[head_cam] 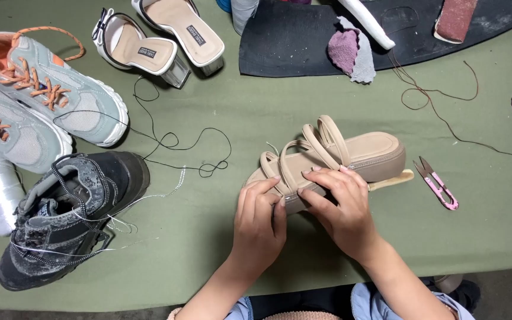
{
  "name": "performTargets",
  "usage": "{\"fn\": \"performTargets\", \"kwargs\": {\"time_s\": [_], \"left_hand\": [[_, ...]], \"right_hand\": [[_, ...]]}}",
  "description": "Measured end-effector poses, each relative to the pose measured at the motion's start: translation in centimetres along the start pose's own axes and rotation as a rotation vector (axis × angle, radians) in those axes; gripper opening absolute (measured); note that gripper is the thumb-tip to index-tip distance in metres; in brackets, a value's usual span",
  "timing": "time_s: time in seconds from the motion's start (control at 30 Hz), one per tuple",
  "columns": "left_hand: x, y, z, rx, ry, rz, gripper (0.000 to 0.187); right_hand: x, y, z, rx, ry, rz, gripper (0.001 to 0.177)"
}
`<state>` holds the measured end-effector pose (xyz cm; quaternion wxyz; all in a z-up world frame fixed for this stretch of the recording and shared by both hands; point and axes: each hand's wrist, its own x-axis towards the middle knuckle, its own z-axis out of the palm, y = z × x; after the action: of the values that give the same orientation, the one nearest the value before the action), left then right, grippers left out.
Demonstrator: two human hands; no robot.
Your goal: The person uses a stitching awl to puncture holes in the side of a beige sandal and then threads a needle through the holes to sew the strap. The person pulls the thread tight and continues the stitching process along the edge of the sandal.
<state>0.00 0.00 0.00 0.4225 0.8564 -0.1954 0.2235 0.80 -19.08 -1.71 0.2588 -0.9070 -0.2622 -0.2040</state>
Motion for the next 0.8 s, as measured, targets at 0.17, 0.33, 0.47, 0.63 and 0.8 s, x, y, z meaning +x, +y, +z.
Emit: {"fn": "performTargets", "kwargs": {"time_s": [0.17, 0.33, 0.47, 0.63, 0.8], "left_hand": [[-0.9, -0.2, 0.0, 0.061, 0.001, 0.050, 0.023], [-2.9, -1.4, 0.1, 0.157, -0.020, 0.163, 0.029], [-4.0, -1.9, 0.7, 0.170, -0.040, 0.190, 0.024], [-5.1, -2.4, 1.5, 0.289, -0.015, 0.193, 0.026], [-4.5, -2.1, 1.3, 0.282, -0.044, 0.212, 0.026]], "right_hand": [[-0.8, 0.1, 0.0, 0.011, -0.004, -0.010, 0.022], [-1.5, 0.2, -1.6, 0.096, -0.028, 0.014, 0.024], [-3.6, 2.2, -4.3, 0.194, 0.182, 0.034, 0.023], [-6.6, 5.7, -6.2, -0.114, 0.124, 0.183, 0.015], [-8.6, 6.2, -6.1, -0.194, 0.088, 0.270, 0.017]]}}
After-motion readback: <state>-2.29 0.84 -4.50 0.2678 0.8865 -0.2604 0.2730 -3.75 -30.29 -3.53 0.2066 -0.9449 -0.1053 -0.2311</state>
